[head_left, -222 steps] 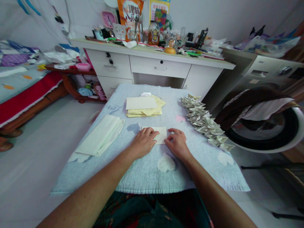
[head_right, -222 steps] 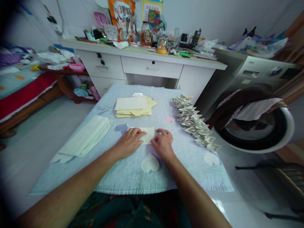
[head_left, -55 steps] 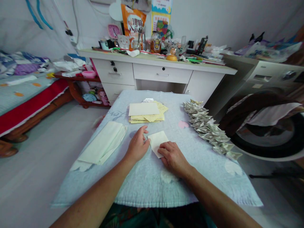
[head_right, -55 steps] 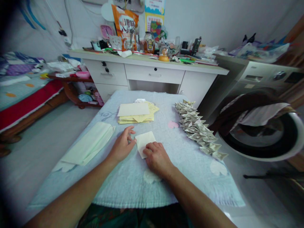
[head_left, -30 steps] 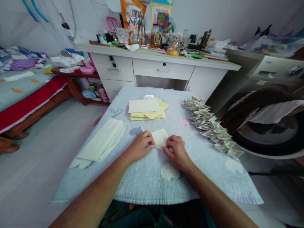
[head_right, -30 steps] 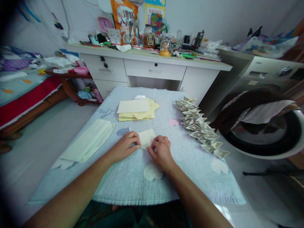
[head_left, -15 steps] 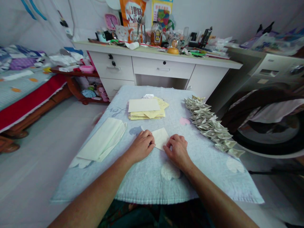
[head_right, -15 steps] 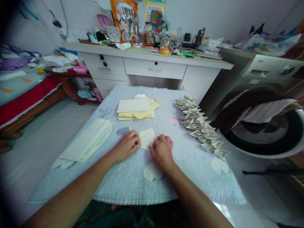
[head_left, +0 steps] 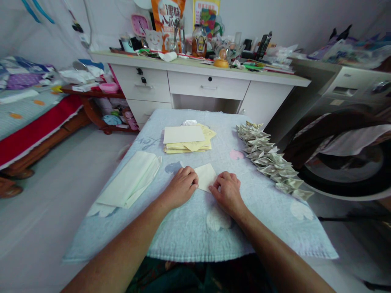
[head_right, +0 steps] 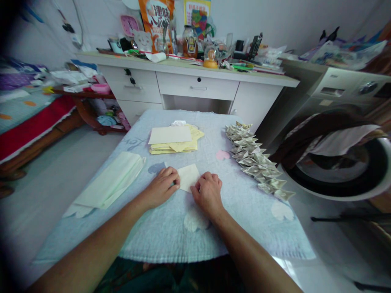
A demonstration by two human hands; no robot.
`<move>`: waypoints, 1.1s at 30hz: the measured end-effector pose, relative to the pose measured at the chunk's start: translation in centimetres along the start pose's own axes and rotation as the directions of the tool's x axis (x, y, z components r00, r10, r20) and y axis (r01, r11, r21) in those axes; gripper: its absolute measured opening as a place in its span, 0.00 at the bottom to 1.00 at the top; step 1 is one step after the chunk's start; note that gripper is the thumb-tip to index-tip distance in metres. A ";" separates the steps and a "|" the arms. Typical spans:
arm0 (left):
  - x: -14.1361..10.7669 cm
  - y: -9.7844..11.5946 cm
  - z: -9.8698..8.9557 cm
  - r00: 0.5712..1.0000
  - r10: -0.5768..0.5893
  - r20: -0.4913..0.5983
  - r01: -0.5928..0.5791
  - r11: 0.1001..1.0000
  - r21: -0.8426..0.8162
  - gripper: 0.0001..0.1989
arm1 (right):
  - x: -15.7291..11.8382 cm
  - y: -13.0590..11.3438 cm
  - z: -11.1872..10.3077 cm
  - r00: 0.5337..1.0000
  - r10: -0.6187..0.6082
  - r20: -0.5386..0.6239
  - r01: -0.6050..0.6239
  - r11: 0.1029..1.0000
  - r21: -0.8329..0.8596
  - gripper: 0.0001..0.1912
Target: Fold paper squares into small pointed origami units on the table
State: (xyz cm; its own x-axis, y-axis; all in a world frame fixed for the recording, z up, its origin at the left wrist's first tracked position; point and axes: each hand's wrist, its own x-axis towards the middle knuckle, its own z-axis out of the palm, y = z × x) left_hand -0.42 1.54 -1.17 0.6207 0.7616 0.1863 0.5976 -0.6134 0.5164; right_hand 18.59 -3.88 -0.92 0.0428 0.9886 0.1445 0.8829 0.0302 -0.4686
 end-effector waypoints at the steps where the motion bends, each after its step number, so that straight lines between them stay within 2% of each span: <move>1: 0.0 0.0 0.0 1.000 -0.001 0.000 0.001 1.000 0.001 0.04 | 0.0 0.0 0.0 1.000 0.003 -0.001 -0.003 1.000 -0.002 0.08; 19: 0.3 -0.1 0.1 0.999 -0.030 -0.014 0.030 0.999 -0.037 0.05 | -0.1 0.1 0.3 1.000 0.002 -0.013 -0.003 0.998 -0.068 0.06; 23: 0.2 -0.1 0.1 0.999 -0.031 -0.022 0.030 0.999 -0.042 0.05 | -0.2 -0.2 0.2 0.999 -0.023 -0.030 0.020 0.995 -0.097 0.10; 27: 0.3 0.0 0.1 0.999 -0.032 -0.016 0.031 0.998 -0.046 0.04 | -0.2 -0.5 0.2 0.985 -0.172 -0.008 0.170 0.979 -0.111 0.11; 30: 0.3 0.0 0.1 0.999 -0.034 -0.017 0.033 0.999 -0.039 0.04 | 0.1 -0.4 0.3 0.937 -0.338 0.088 0.346 0.932 -0.108 0.11; 33: 0.3 -0.1 0.2 0.999 -0.027 -0.030 0.026 0.999 -0.032 0.04 | 0.1 -0.2 0.2 0.892 -0.420 0.167 0.440 0.892 -0.107 0.11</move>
State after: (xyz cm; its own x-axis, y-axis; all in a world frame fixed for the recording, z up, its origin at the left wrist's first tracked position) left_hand -0.18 1.75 -1.36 0.5889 0.7837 0.1974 0.5971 -0.5865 0.5472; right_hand 18.32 -3.72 -0.96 -0.4107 0.8938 0.1804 0.8562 0.4460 -0.2607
